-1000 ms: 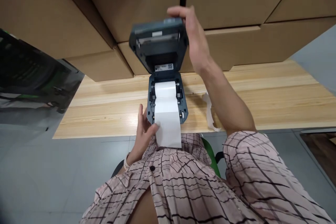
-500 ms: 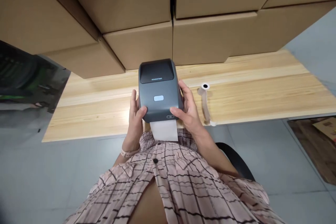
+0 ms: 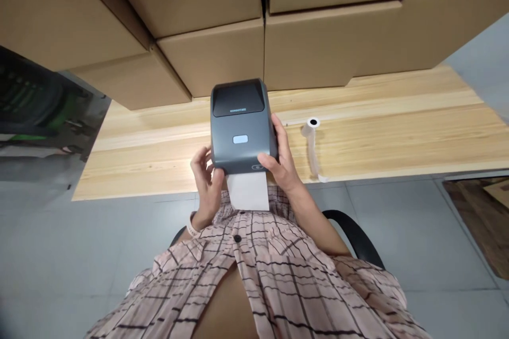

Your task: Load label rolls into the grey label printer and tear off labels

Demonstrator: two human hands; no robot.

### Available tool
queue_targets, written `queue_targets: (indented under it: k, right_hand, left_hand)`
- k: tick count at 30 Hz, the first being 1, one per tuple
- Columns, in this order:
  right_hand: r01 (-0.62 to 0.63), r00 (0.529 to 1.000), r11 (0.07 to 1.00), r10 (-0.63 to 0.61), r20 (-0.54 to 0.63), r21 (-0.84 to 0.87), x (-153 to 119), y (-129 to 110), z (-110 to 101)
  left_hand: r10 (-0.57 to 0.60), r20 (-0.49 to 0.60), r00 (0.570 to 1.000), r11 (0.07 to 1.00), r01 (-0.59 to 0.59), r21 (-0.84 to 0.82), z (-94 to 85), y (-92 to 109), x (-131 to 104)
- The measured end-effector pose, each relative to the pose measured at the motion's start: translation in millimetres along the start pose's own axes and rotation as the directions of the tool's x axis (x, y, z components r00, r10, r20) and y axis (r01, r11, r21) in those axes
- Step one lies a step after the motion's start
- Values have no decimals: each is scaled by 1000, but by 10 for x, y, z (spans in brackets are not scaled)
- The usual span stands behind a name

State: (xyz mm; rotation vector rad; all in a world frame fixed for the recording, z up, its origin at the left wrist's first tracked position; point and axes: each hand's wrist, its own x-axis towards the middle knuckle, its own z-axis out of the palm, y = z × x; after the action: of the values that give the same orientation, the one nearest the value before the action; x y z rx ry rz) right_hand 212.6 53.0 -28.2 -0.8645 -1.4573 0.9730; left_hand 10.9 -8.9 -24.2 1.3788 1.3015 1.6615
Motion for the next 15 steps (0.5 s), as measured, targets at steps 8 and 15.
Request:
queue_targets:
  k: [8,15]
  right_hand:
    - [55,998,998,-55,-2,22,30,64,25]
    - [209,973,920,-229,-23,-333,37,-177,43]
  left_hand:
    - [-540,425,726,835,526,162,-27,288,-425]
    - [-559,664,496,687,725,37,-25,506,-212]
